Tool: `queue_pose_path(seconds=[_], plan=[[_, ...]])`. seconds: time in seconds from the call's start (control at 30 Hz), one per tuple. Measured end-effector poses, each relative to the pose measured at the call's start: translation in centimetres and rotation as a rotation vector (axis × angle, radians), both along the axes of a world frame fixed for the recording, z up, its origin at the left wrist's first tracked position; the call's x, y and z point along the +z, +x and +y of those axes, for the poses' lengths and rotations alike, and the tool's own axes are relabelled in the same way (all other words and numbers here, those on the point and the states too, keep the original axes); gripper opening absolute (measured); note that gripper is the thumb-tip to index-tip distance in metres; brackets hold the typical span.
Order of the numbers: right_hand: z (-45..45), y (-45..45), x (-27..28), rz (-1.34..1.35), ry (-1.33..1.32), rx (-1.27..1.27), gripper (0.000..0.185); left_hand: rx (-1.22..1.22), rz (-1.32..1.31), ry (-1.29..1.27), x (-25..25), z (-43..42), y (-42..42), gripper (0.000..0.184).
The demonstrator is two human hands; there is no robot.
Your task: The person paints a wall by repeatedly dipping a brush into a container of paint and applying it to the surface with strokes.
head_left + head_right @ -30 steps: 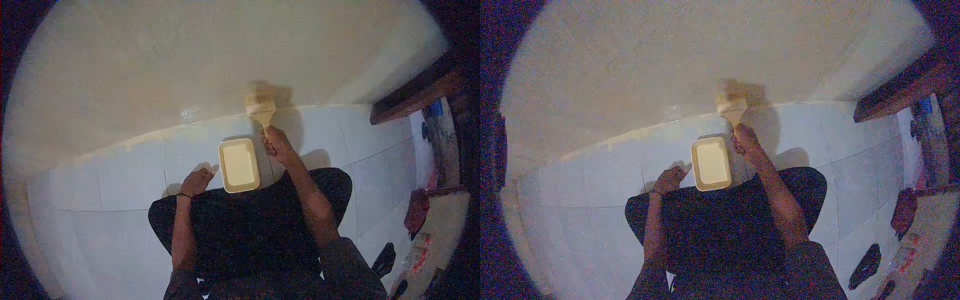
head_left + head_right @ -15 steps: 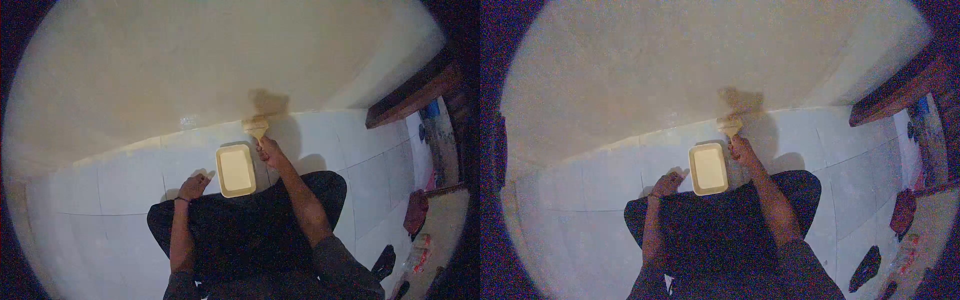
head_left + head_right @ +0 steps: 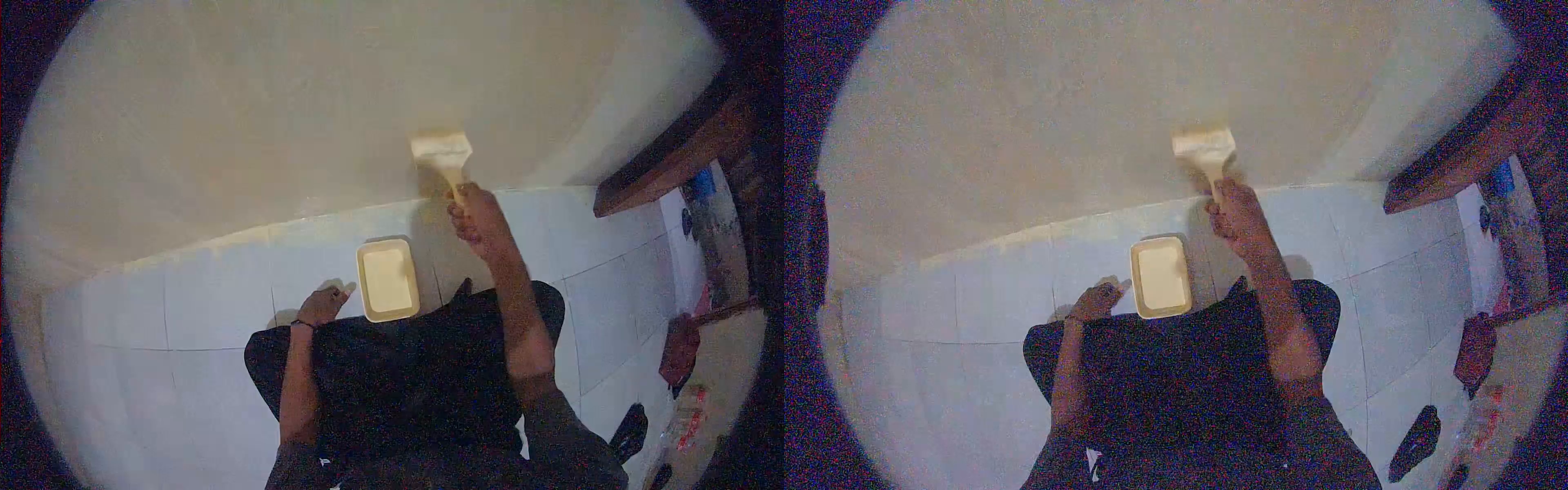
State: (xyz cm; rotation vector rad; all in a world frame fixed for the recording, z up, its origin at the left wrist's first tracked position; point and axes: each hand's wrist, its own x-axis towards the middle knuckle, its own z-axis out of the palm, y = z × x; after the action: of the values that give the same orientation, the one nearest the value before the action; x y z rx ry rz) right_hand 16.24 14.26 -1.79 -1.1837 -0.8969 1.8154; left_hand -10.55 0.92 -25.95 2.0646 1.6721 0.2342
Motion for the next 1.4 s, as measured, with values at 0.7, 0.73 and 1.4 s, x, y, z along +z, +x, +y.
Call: queue_pose_path(seconds=[0.7,0.73,1.4], plan=[[2.5,2.4,7.8,-0.040,0.412,0.033,0.025,0.256,-0.187,-0.268,2.0,0.2,1.0,0.051],[2.8,2.7,6.4,-0.040,0.350,0.030,0.025,0.196,-0.163,-0.182,-0.7,0.0,0.2,0.049],[3.9,3.9,-17.7,0.120,-0.318,0.007,0.022,-0.246,0.207,0.199,-4.8,0.6,-1.9,0.041]])
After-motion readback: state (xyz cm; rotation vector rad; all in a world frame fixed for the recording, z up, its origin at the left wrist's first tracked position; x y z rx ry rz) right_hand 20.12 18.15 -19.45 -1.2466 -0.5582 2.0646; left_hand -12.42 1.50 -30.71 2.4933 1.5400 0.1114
